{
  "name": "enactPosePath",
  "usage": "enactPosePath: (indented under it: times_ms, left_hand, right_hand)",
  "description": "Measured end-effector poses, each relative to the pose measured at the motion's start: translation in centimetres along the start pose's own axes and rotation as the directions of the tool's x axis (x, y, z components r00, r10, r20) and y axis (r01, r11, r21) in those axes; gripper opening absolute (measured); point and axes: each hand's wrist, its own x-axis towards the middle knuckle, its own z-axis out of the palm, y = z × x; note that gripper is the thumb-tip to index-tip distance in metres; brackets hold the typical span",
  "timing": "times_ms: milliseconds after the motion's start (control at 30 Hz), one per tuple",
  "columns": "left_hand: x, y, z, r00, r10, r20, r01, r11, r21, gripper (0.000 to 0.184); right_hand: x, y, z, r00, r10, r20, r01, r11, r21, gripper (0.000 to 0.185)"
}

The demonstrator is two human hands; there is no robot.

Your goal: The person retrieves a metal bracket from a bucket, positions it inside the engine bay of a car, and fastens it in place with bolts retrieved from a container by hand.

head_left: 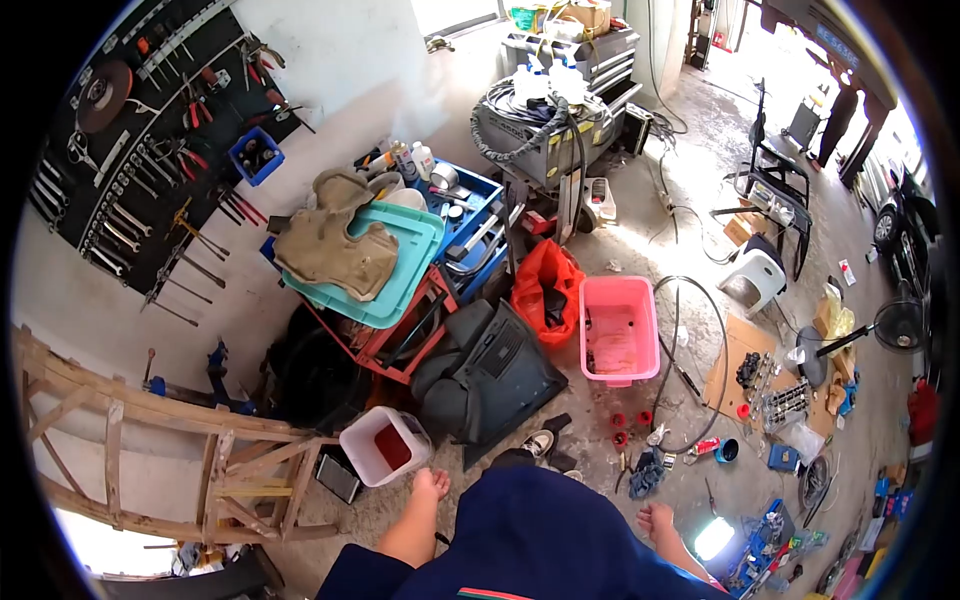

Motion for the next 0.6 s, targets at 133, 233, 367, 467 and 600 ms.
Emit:
enactPosePath:
  times_ms: [133, 233, 367, 467, 600]
  left_hand:
    - [-1.4, -0.7, -0.3, 0.998, 0.036, -0.055, -0.029, 0.993, 0.117, 0.033]
    - [-1.4, -0.9, 0.2, 0.999, -0.024, -0.048, 0.024, 1.0, -0.006, 0.033]
    - [-1.2, -1.3, 2.7, 0.999, -0.003, -0.044, 0.005, 0.999, 0.037, 0.033]
    - [0.6, -1.5, 4.7, 0.999, -0.014, 0.031, 0.008, 0.983, 0.182, 0.033]
    - [-0.8, -2.0, 14.6, 0.899, -0.056, 0.434, -0.321, 0.59, 0.741, 0.039]
  right_hand:
    - [0.6, -0.7, -0.9, 0.998, -0.031, 0.051, 0.037, 0.993, -0.11, 0.026]
    - [-0.1, -1.5, -2.1, 0.999, -0.032, 0.013, 0.033, 0.998, -0.045, 0.029]
    - [0.7, 0.7, -4.4, 1.0, -0.009, -0.002, 0.009, 1.0, -0.004, 0.028]
    - [1.2, 2.9, -6.2, 0.998, -0.014, -0.057, 0.015, 1.0, 0.017, 0.029]
    - [-2.2, 13.4, -4.5, 0.998, -0.053, -0.037, 0.064, 0.739, 0.671, 0.027]
